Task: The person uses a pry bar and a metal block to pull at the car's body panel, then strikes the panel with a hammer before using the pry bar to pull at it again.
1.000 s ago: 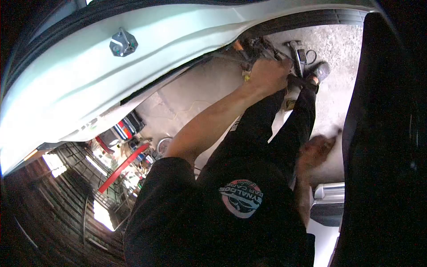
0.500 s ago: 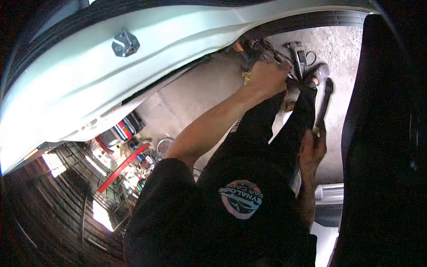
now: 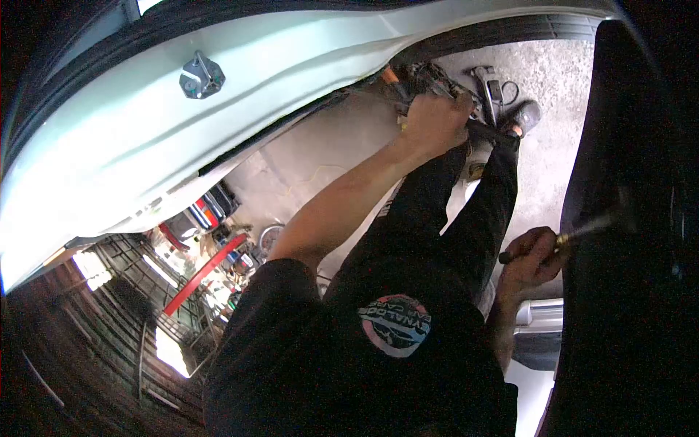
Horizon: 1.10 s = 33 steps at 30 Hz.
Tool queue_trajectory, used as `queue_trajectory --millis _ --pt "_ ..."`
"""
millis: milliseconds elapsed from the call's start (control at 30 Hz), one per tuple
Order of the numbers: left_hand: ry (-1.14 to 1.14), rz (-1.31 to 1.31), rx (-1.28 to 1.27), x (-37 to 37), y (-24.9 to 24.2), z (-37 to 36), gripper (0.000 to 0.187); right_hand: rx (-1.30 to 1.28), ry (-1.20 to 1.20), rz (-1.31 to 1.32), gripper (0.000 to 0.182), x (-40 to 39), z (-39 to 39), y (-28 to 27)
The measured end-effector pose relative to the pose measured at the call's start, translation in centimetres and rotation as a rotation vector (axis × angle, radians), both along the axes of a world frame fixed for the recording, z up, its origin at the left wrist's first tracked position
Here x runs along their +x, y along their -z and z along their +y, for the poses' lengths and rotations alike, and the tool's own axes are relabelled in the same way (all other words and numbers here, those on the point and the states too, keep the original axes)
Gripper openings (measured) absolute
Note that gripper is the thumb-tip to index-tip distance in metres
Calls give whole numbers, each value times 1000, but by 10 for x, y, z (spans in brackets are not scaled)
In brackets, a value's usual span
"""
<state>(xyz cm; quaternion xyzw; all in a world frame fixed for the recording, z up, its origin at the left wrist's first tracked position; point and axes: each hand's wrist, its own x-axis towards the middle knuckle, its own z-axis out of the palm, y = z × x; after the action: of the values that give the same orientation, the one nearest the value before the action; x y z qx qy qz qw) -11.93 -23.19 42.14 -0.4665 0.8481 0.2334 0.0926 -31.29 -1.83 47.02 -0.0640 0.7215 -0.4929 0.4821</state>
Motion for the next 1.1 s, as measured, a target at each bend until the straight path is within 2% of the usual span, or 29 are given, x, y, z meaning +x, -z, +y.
queue_trajectory --millis 33,100,133,200,267,300,400,467,500,533,600,633,667,733,800,833,900,933,967,1067,1100 --pt "-20 -8 10 -1 0 0 31 0 -3 -1 27 3 9 14" --pt "-45 -18 14 1 0 0 31 21 -615 388 24 16 30 54" --pt "-10 -30 22 2 3 3 31 152 -480 60 24 28 -5 18" --pt "26 -38 19 -1 5 1 31 154 -586 151 21 15 -10 16" --pt "-5 -27 -33 3 2 5 34 155 -296 103 19 5 6 17" --pt "-15 -38 -20 2 -7 6 34 28 -161 112 21 3 -12 1" --pt "-61 -80 44 -2 -16 -8 33 120 -42 107 26 6 4 28" --pt "-44 -120 44 -1 -1 -5 54 -206 -596 522 35 21 -18 42" --pt "-37 -110 49 -4 0 -1 54 -14 -570 187 44 19 -25 16" --pt "-59 -141 39 -6 -1 0 52 -15 -570 194 44 7 -23 10" --pt "-78 -184 32 -4 -4 -5 50 116 -354 205 32 -5 -22 7" --pt "-89 -118 54 -4 -12 -8 44 -3 -152 76 22 -9 -29 -4" --pt "-100 -49 65 -4 -16 -12 39 -54 -99 143 28 -14 -38 -10" --pt "-107 -72 81 -4 -16 -15 39 59 31 233 26 0 -38 -10" --pt "-110 -88 104 -6 -13 -13 38 148 -704 502 24 0 19 66" --pt "-73 -129 97 -6 -9 -8 40 169 -478 45 26 26 -30 5" --pt "-31 -170 68 -8 -7 -13 43 123 -450 132 26 4 -6 31" --pt "-54 -147 75 -9 -11 -16 36 85 -426 207 25 3 -13 29" --pt "-85 -123 103 -10 -15 -9 30 99 -261 97 21 -6 -15 17" --pt "-91 -111 67 -12 -12 -13 31 50 -93 128 16 -16 -31 0" --pt "-91 -111 65 -12 -11 -13 31 92 -107 238 16 -10 6 44"
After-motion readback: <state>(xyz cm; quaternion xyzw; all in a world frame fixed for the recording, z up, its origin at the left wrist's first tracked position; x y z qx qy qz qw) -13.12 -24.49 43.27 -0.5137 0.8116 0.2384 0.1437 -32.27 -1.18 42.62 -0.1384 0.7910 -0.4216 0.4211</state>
